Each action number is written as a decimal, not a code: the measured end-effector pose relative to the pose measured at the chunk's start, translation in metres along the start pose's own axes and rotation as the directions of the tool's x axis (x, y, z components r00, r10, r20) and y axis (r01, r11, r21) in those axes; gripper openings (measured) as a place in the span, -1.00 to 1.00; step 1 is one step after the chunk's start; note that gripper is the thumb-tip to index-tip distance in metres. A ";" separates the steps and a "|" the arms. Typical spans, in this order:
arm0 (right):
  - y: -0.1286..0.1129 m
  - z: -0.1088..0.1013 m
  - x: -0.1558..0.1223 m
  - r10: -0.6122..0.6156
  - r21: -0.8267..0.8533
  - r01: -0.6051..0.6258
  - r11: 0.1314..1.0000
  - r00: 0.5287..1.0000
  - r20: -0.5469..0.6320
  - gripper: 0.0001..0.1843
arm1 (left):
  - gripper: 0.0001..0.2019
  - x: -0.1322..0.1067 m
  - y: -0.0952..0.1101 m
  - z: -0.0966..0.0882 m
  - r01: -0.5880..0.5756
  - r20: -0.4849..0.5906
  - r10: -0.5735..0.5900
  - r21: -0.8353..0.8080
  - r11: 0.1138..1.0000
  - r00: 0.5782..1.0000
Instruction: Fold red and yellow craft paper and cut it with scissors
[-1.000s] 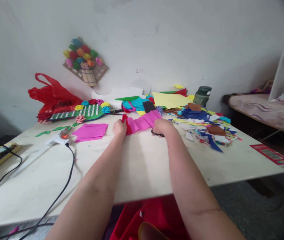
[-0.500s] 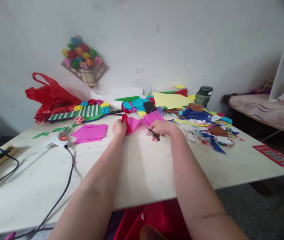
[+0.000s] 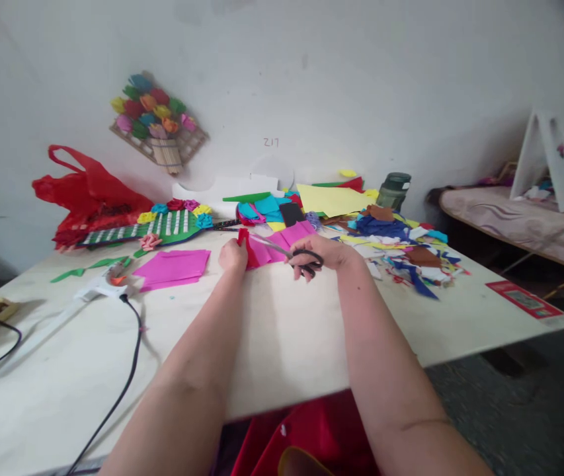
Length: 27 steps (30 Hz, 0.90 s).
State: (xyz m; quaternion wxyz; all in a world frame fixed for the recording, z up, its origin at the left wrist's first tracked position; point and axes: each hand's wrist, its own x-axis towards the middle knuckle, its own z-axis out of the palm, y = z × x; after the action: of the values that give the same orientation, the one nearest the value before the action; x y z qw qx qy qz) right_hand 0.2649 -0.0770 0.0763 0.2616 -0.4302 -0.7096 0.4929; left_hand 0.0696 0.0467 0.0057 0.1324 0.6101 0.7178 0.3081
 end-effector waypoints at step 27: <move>0.053 0.006 0.068 -0.065 -0.537 -0.737 0.412 0.564 -0.823 -0.69 | -0.64 -0.003 -0.002 0.004 -0.025 -0.048 0.025 -0.016 1.000 0.999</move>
State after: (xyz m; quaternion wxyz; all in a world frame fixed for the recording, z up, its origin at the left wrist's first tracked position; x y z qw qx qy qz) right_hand 0.2454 -0.0130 0.0214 0.1570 -0.8077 -0.5590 -0.1024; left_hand 0.0713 0.0453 0.0007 0.1164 0.6104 0.7105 0.3302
